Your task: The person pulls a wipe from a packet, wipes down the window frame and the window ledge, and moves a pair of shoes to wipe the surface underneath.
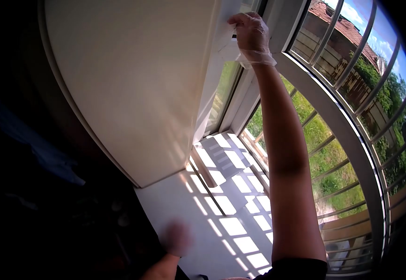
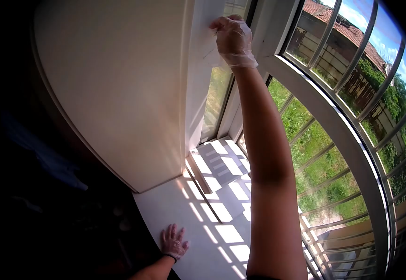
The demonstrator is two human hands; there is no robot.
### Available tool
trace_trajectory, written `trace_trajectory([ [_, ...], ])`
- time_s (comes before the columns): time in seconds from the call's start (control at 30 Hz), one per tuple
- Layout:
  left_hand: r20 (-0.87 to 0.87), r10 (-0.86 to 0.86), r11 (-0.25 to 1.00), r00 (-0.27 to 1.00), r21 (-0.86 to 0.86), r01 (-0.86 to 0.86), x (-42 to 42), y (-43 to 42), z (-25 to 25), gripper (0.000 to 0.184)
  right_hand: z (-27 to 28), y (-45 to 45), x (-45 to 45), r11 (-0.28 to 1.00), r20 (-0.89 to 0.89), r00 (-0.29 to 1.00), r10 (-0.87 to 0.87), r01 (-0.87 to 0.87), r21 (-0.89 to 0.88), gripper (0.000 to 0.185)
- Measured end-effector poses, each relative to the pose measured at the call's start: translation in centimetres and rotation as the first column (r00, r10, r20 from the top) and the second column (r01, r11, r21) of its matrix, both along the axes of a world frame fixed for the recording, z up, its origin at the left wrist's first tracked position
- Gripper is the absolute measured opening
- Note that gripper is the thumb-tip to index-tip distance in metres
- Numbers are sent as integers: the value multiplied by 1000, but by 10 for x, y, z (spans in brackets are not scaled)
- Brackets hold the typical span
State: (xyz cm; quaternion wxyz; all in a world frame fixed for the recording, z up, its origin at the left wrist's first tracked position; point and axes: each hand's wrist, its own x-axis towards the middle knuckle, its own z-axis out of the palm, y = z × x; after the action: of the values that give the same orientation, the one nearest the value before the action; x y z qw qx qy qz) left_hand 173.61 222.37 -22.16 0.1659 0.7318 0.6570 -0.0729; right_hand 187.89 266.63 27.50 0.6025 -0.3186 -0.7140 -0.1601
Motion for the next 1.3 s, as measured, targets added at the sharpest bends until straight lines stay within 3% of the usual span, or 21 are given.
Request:
trace_trajectory([
  [0.07,-32,-18,998,999,60,20,1,-1,0,66,2,-1,-4,998,-24,998,-55,55,-34,14],
  [0.13,-38,-18,998,999,63,20,1,-1,-3,66,-10,0,-5,985,-21,991,-135,136,109,12],
  [0.23,-34,-22,998,999,58,24,0,-3,-1,65,-51,-5,-15,992,1,999,-33,33,121,10],
  [0.3,-18,-27,998,999,63,28,0,-1,3,66,-95,-22,-19,998,59,998,6,-9,55,10],
  [0.37,-6,-8,984,1000,178,9,3,-3,8,67,-153,-28,-14,984,90,995,49,-33,-178,11],
  [0.4,-8,-10,984,1000,180,11,4,-5,8,67,-170,-37,-6,967,238,971,12,49,-249,13],
  [0.43,17,-10,984,1000,179,7,3,-5,6,68,-177,-33,-1,966,218,976,31,27,-258,14],
  [0.47,40,-11,984,999,179,4,2,-3,4,69,-181,-30,3,964,196,979,48,6,-265,14],
  [0.53,-1,-11,986,1000,166,11,4,-2,4,68,-136,-28,-10,979,-46,990,131,-136,-152,12],
  [0.6,-41,-36,987,999,152,42,4,-5,6,68,-83,-33,-26,970,-137,961,240,-242,3,9],
  [0.67,-14,-6,993,1000,118,8,3,-2,11,66,-78,-35,-45,989,-91,986,136,-129,78,7],
  [0.73,8,-12,990,1000,140,10,4,-2,11,66,-119,-40,-49,984,-127,976,175,-178,-17,6],
  [0.77,22,-2,992,1000,128,0,4,-1,15,66,-154,-45,-49,973,-117,986,117,-137,-185,6],
  [0.83,37,-3,994,999,108,-1,3,-5,14,66,-235,-48,-33,931,161,979,124,-58,-361,8],
  [0.87,49,-9,988,999,152,1,3,-5,10,68,-260,-62,-21,850,76,984,161,-100,-517,11],
  [0.9,64,-9,981,998,196,-4,4,-4,6,70,-271,-71,-10,821,-102,976,194,-218,-527,16],
  [0.93,70,-10,981,998,192,-3,5,-4,4,70,-271,-78,-1,780,-202,976,83,-190,-596,17],
  [1.0,6,-10,973,1000,233,8,5,-7,3,69,-263,-73,28,812,-280,958,59,-209,-544,17],
  [1.07,24,-5,984,1000,181,1,4,-3,11,67,-209,-77,57,882,-200,979,-44,-56,-468,14],
  [1.17,29,2,992,1000,128,-6,4,-2,14,66,-134,-46,100,933,122,960,-250,273,-236,6],
  [1.3,46,2,993,999,117,-7,3,-1,17,66,-56,-9,133,809,557,645,-524,581,88,9],
])
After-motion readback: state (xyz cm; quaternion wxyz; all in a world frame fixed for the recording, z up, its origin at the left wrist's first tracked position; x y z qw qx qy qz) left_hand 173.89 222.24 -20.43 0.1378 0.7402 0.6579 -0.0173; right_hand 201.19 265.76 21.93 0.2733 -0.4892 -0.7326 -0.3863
